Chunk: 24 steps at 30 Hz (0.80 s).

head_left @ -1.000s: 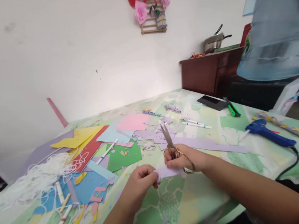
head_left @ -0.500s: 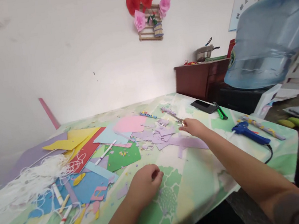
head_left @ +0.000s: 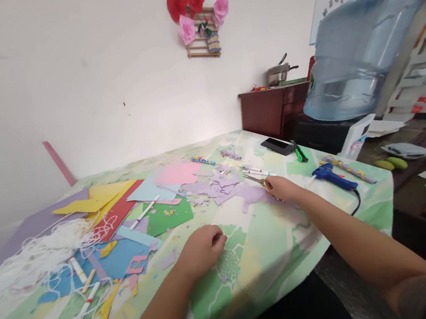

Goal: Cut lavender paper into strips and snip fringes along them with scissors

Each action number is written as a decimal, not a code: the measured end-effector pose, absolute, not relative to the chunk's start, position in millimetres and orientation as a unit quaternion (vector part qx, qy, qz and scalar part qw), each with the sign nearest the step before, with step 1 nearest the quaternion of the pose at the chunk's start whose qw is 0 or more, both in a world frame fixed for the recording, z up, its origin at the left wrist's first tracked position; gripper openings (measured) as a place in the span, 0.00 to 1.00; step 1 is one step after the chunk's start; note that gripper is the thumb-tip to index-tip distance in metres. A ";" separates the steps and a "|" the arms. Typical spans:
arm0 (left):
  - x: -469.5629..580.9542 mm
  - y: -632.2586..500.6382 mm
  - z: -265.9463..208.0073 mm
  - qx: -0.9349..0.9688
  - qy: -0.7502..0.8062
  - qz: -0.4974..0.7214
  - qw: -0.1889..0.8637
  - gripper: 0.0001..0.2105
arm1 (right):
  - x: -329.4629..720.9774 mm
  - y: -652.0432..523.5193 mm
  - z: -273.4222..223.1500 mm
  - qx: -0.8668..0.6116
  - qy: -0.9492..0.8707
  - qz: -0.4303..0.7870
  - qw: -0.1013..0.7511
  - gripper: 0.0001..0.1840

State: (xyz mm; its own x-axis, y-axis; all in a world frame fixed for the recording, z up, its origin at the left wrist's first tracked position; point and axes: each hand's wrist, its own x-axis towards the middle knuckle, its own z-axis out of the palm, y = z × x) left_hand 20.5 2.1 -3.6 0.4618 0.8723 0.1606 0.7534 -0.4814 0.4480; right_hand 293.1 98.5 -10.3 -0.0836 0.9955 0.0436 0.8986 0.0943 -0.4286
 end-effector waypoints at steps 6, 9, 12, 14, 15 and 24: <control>18.8 9.5 -8.8 0.726 0.517 0.349 0.289 0.10 | 265.2 79.6 14.4 -0.603 -0.681 0.222 0.351 0.09; 18.4 13.6 -6.8 0.562 0.474 0.501 0.457 0.17 | 220.4 64.7 22.1 -0.519 -0.683 0.318 0.403 0.11; 18.7 13.8 0.1 0.432 0.365 0.597 0.569 0.16 | 175.0 51.5 22.4 -0.446 -0.681 0.406 0.414 0.12; 18.1 13.2 4.8 0.378 0.344 0.632 0.583 0.14 | 154.5 46.6 20.4 -0.404 -0.664 0.474 0.412 0.13; 17.2 13.4 6.5 0.355 0.352 0.644 0.579 0.13 | 148.3 45.8 19.4 -0.392 -0.658 0.495 0.410 0.13; -0.5 27.9 4.3 0.290 0.438 0.665 0.531 0.10 | 163.1 53.3 5.2 -0.320 -0.655 0.613 0.303 0.13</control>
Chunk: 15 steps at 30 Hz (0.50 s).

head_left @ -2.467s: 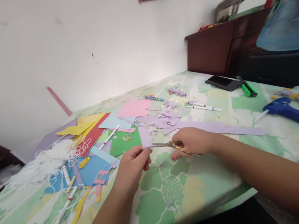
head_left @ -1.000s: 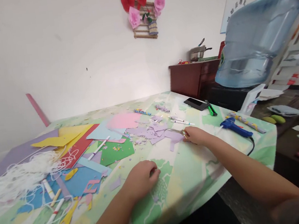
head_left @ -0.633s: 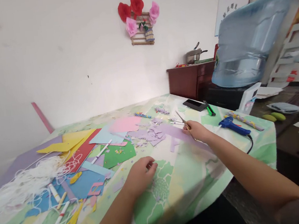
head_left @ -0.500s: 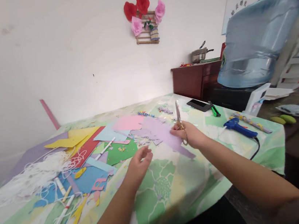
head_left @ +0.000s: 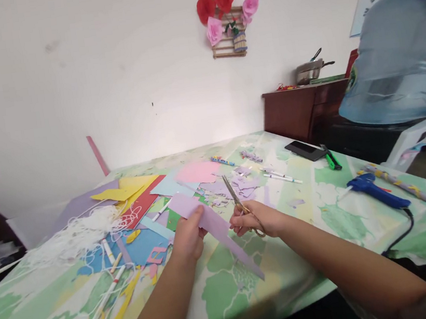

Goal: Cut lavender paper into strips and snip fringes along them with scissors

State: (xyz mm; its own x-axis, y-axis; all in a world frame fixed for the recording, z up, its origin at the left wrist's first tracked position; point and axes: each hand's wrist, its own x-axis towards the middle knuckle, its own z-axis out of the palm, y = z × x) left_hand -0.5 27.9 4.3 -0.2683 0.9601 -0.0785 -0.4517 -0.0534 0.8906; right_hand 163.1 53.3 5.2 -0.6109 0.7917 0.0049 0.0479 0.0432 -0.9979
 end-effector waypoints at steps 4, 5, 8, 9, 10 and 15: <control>0.5 27.1 4.2 0.297 0.450 0.643 0.544 0.10 | 164.1 51.8 -5.2 -0.283 -0.662 0.625 0.302 0.15; 1.4 26.2 4.0 0.298 0.451 0.638 0.548 0.10 | 162.5 51.2 -7.3 -0.278 -0.661 0.629 0.302 0.15; 3.8 24.1 2.5 0.312 0.449 0.615 0.568 0.11 | 156.8 49.3 -12.7 -0.277 -0.658 0.631 0.303 0.14; 4.4 23.6 2.0 0.317 0.446 0.607 0.577 0.10 | 155.2 49.0 -14.4 -0.288 -0.657 0.623 0.312 0.13; 4.9 23.2 1.7 0.321 0.441 0.598 0.587 0.09 | 154.0 49.0 -16.0 -0.303 -0.653 0.611 0.329 0.13; 11.3 20.6 1.8 0.342 0.409 0.562 0.632 0.07 | 153.6 54.1 -21.1 -0.371 -0.602 0.552 0.442 0.12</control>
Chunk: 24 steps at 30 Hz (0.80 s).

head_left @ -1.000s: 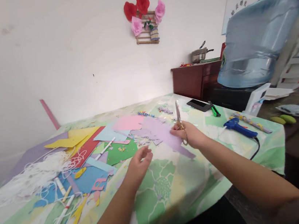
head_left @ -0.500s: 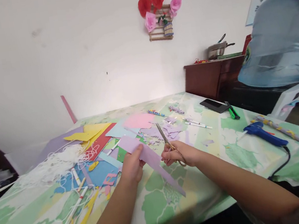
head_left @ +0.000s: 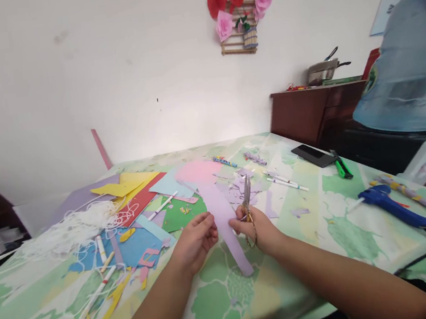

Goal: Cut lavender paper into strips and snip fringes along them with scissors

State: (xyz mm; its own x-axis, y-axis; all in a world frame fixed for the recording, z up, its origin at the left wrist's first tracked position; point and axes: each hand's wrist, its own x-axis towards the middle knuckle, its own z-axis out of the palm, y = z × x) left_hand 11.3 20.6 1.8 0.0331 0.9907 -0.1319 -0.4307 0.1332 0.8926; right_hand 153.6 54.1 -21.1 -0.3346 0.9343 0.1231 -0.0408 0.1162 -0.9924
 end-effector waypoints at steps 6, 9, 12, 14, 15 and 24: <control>18.1 18.5 -0.9 0.412 0.408 0.507 0.638 0.09 | 151.4 54.7 -20.1 -0.339 -0.611 0.562 0.442 0.13; 16.6 18.5 -1.6 0.416 0.419 0.508 0.627 0.10 | 151.9 54.9 -18.5 -0.348 -0.617 0.527 0.470 0.13; 16.7 18.1 -1.7 0.399 0.424 0.534 0.613 0.10 | 157.4 57.1 -16.9 -0.386 -0.637 0.473 0.470 0.13; 17.8 17.7 -1.7 0.388 0.433 0.557 0.593 0.10 | 162.6 58.0 -14.9 -0.431 -0.668 0.408 0.449 0.13; 18.2 17.6 -1.4 0.384 0.432 0.569 0.585 0.10 | 165.2 57.9 -13.6 -0.453 -0.691 0.362 0.432 0.14; 10.1 19.2 5.8 0.331 0.368 0.697 0.519 0.08 | 171.1 54.1 -11.6 -0.500 -0.824 0.178 0.199 0.21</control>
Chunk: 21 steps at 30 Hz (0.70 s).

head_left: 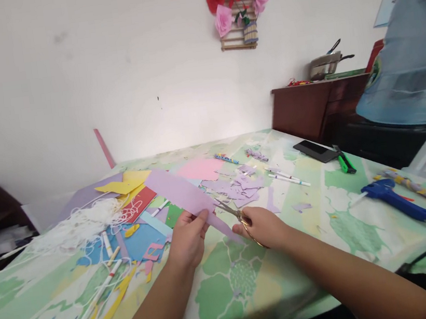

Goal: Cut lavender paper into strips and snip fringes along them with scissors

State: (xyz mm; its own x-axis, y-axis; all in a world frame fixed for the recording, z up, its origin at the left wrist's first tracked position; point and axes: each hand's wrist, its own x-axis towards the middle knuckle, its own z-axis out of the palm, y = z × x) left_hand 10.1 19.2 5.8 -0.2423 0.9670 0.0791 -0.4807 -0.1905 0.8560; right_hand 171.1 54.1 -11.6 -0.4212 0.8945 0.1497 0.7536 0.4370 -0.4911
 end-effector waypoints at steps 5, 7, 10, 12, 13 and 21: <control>8.9 21.0 3.4 0.295 0.343 0.751 0.481 0.05 | 170.7 51.4 -13.1 -0.488 -0.841 0.175 0.157 0.24; 10.0 21.5 1.9 0.294 0.359 0.749 0.473 0.05 | 170.6 50.7 -12.4 -0.484 -0.845 0.171 0.151 0.25; 12.3 21.7 -0.5 0.306 0.400 0.730 0.462 0.06 | 170.2 50.8 -11.9 -0.477 -0.854 0.157 0.137 0.27; 13.7 21.5 -1.7 0.310 0.418 0.719 0.461 0.06 | 170.0 51.4 -12.1 -0.473 -0.858 0.150 0.131 0.27; 14.3 21.3 -2.1 0.313 0.422 0.714 0.463 0.06 | 169.9 51.6 -12.2 -0.471 -0.860 0.150 0.129 0.28; 16.8 19.4 -0.5 0.364 0.452 0.649 0.491 0.09 | 170.6 51.5 -9.3 -0.482 -0.848 0.188 0.117 0.27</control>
State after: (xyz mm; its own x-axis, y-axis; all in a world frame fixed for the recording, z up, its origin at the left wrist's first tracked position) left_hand 16.8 19.4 -0.5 -0.2525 0.9672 0.0284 -0.3091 -0.1084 0.9448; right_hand 170.6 51.5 -9.3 -0.5076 0.8614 0.0163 0.7736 0.4640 -0.4315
